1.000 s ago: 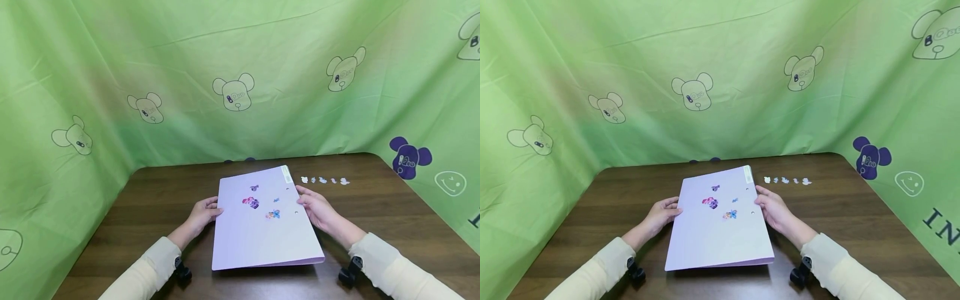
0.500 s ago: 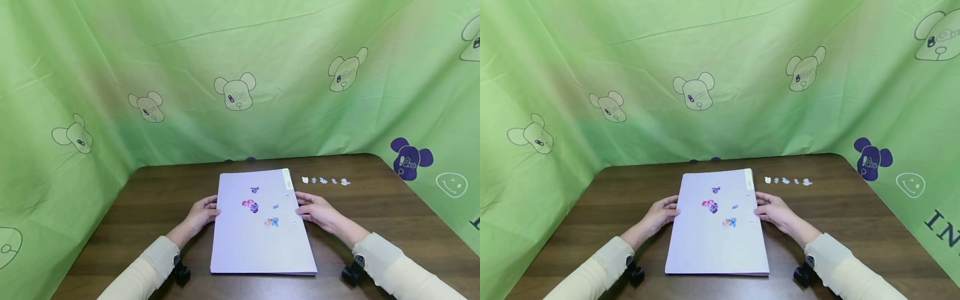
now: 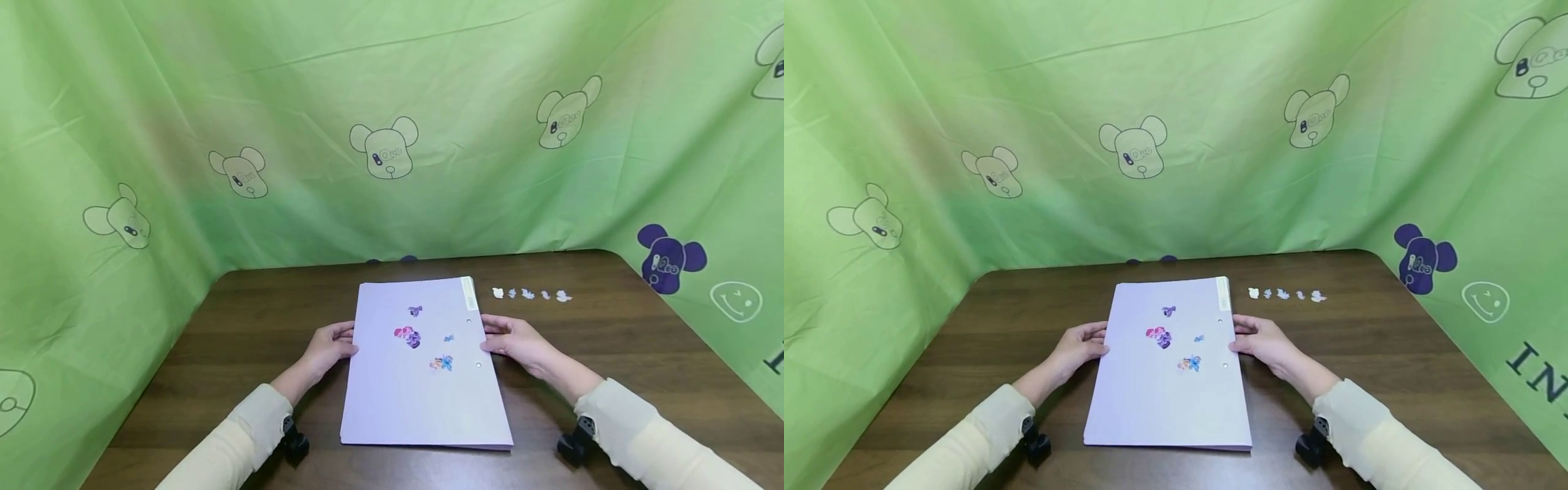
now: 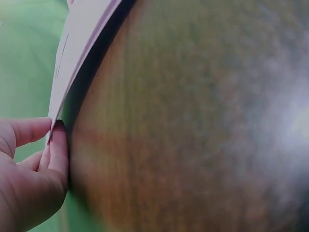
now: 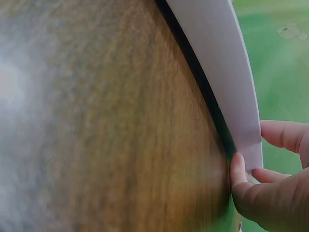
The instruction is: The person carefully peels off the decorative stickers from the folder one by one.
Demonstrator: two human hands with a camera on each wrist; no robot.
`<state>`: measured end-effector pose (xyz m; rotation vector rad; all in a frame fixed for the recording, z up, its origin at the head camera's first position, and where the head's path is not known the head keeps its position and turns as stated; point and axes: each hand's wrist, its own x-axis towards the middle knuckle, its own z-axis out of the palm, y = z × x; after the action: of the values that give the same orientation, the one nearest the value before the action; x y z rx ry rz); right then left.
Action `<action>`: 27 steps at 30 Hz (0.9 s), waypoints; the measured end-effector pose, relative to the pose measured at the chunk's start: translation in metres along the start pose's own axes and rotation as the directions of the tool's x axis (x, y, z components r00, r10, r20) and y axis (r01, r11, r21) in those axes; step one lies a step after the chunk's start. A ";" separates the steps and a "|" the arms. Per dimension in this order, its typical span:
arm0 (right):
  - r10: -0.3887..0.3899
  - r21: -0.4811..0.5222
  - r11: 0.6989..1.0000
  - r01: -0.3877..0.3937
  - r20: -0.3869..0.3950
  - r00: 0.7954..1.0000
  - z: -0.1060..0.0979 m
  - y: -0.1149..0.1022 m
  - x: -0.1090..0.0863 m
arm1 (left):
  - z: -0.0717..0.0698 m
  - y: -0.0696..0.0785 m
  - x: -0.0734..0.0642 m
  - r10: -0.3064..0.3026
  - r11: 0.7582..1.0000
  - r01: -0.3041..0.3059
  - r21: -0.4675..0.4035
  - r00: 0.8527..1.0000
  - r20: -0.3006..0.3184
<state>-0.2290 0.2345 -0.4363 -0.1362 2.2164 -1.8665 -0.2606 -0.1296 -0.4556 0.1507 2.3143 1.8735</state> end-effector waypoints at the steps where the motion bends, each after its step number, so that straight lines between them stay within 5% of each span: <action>1: -0.001 0.001 1.000 0.001 -0.001 1.000 0.000 0.000 0.000 | 0.000 0.001 0.000 0.007 1.000 -0.007 0.021 1.000 -0.010; 10: 0.001 -0.011 1.000 -0.001 -0.021 1.000 0.004 -0.002 -0.002 | -0.005 0.002 0.000 0.021 0.988 -0.018 0.156 1.000 -0.016; 27: 0.000 -0.071 0.997 -0.004 -0.055 0.998 0.003 0.001 -0.001 | -0.007 0.002 0.000 0.094 0.958 -0.089 0.273 0.996 -0.004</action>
<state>-0.2270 0.2317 -0.4378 -0.0966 2.3197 -1.8122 -0.2616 -0.1362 -0.4518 0.2811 2.6101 1.5880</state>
